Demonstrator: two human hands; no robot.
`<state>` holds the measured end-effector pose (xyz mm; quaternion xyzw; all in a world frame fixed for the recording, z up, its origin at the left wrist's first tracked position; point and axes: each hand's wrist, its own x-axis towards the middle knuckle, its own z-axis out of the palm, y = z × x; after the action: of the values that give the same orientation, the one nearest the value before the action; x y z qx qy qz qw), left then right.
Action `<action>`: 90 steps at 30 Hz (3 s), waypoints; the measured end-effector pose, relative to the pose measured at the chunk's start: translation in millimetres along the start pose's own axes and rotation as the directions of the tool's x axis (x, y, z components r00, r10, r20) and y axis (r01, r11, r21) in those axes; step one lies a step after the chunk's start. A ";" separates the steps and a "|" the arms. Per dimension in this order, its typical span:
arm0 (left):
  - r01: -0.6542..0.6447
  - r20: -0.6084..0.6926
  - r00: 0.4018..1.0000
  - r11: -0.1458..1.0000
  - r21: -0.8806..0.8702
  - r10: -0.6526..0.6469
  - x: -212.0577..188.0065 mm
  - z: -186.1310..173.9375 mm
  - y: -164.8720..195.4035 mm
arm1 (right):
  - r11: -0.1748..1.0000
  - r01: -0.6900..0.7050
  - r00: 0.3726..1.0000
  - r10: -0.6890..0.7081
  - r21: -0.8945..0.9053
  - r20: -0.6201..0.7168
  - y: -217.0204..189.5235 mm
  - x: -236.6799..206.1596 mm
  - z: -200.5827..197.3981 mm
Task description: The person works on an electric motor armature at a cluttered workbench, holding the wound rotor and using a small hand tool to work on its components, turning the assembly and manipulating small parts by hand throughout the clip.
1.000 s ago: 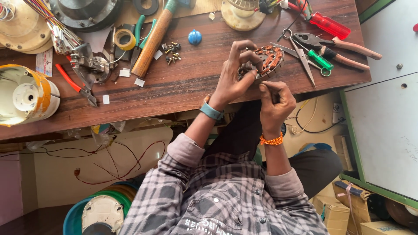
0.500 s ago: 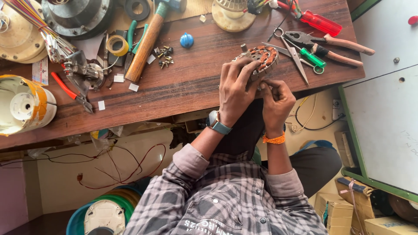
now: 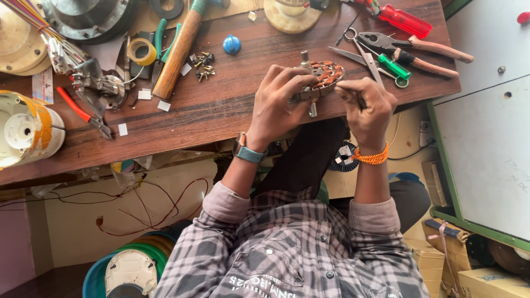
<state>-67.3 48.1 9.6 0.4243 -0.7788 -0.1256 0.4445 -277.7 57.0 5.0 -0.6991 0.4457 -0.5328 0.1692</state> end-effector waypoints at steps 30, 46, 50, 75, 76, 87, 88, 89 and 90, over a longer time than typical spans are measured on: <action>-0.016 -0.179 0.984 1.000 -0.012 0.013 -11.5 20.5 -0.2 | 0.979 0.151 0.985 -0.137 -0.135 0.103 11.3 23.9 -26.2; 0.029 0.018 0.999 0.999 -0.035 -0.028 -1.7 4.2 6.7 | 0.943 0.312 0.913 -0.264 -0.113 0.311 21.4 73.1 -11.3; -0.010 0.018 1.000 0.999 -0.032 0.011 1.3 8.3 4.6 | 0.988 0.151 0.973 -0.143 -0.033 0.179 17.6 33.0 -27.7; -0.017 -0.191 0.981 0.995 0.098 0.036 -9.6 39.9 -0.7 | 0.989 0.104 0.994 -0.107 -0.103 -0.028 40.1 3.0 -36.2; -0.014 -0.192 0.981 0.995 0.097 0.033 -10.1 40.0 -0.8 | 0.989 0.122 0.992 -0.123 -0.080 -0.004 36.3 9.7 -35.9; -0.021 -0.183 0.983 0.998 0.062 0.032 -8.7 35.7 -2.7 | 0.943 0.297 0.932 -0.252 -0.151 0.260 14.1 63.1 -23.7; -0.027 -0.174 0.984 0.998 0.049 0.035 -7.5 33.4 -2.3 | 0.934 0.327 0.916 -0.275 -0.146 0.291 14.2 69.0 -20.0; -0.034 -0.165 0.985 0.999 0.035 0.039 -6.1 30.8 -2.2 | 0.924 0.356 0.899 -0.298 -0.139 0.320 14.6 75.1 -16.4; -0.041 -0.155 0.987 0.999 0.021 0.044 -4.8 28.0 -2.1 | 0.914 0.384 0.881 -0.320 -0.131 0.348 14.5 79.8 -13.1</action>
<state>-87.3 45.5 -10.4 0.4200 -0.7518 -0.0758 0.5027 -293.0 -11.9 47.0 -0.8588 0.3278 -0.3877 0.0693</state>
